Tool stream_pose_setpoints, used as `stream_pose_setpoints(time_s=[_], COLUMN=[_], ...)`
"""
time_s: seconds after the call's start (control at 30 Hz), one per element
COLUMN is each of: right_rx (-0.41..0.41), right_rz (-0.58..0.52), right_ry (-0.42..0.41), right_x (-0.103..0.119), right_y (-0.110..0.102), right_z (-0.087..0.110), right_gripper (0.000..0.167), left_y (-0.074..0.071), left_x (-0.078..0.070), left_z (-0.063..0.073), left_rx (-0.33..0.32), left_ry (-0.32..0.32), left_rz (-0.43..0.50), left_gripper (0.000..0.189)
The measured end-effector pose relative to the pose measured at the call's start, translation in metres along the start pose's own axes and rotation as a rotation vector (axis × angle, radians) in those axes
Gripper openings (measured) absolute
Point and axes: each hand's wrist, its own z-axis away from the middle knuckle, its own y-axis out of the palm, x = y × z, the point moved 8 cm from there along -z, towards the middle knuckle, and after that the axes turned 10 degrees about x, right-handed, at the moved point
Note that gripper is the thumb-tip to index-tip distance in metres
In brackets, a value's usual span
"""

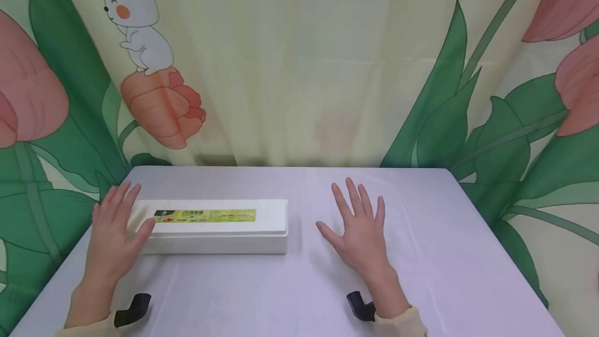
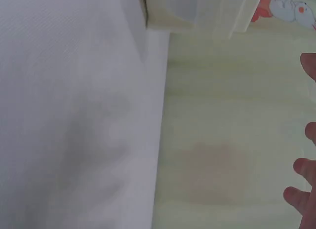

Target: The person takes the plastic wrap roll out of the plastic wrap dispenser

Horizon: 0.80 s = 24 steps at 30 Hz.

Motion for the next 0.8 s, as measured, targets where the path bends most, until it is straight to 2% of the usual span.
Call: stream_pose_setpoints(time_s=[0.17, 0.33, 0.47, 0.63, 0.8], right_rx=[0.005, -0.013, -0.032, -0.009, 0.05], right_rz=[-0.002, 0.01, 0.018, 0.028, 0.0], right_ry=[-0.071, -0.162, -0.244, -0.303, -0.35], right_x=[0.023, 0.048, 0.068, 0.088, 0.104], right_y=[0.009, 0.015, 0.02, 0.029, 0.042], right_z=[-0.016, -0.029, -0.038, -0.047, -0.05], right_gripper=[0.082, 0.079, 0.079, 0.08, 0.084], left_y=[0.0, -0.003, -0.004, 0.002, 0.011], left_x=[0.012, 0.026, 0.038, 0.051, 0.063], left_z=[0.004, 0.009, 0.011, 0.013, 0.018], left_rx=[-0.022, -0.033, -0.055, -0.063, -0.063], left_ry=[-0.014, -0.051, -0.084, -0.146, -0.191], left_rz=[0.082, 0.123, 0.199, 0.342, 0.546], left_gripper=[0.073, 0.074, 0.073, 0.073, 0.074])
